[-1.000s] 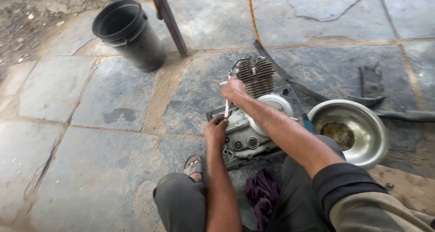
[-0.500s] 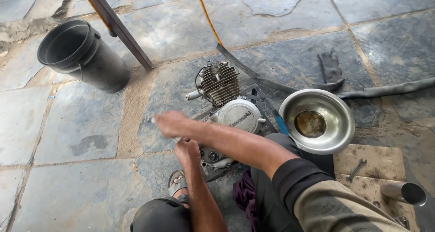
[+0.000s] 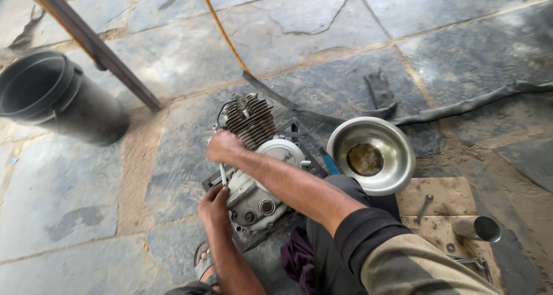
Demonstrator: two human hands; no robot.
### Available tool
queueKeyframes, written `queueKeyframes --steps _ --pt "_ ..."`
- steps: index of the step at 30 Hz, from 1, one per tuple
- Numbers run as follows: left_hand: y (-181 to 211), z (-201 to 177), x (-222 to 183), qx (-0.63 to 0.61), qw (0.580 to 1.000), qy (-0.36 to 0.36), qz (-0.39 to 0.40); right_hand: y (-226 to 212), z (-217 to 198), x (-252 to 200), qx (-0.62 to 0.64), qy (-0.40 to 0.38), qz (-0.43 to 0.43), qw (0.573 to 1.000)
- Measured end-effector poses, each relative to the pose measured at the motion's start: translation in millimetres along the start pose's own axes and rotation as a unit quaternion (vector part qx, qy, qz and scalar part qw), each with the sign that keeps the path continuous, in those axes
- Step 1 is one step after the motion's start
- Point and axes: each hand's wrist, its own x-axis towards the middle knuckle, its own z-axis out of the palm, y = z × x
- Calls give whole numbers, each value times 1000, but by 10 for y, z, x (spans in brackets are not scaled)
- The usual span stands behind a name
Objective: Using wrenches and hand tools to repair or assemble a motorcycle engine on the ground.
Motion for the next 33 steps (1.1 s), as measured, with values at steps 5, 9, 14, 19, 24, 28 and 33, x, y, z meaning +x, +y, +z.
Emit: queueKeyframes --steps 5,9,14,19,24,28,33 --pt "-236 97 50 -61 997 48 28 -531 -555 -687 124 -27 -10 992" --pt "-79 125 -105 169 977 110 70 -865 -528 -892 63 -127 -148 979" --pt "-559 78 134 34 987 97 120 -932 32 -1064 -209 -197 -275 917" --pt "-494 64 219 62 991 112 45 -858 -65 -880 -90 -245 -236 936" --pt "62 106 -63 116 991 70 -2 -361 -43 -146 -25 -115 6 993" --pt "57 155 -31 117 991 70 -10 -121 -188 -110 0 -58 6 998" --pt "-22 257 -67 43 988 126 81 -291 -437 -454 54 -3 -134 990"
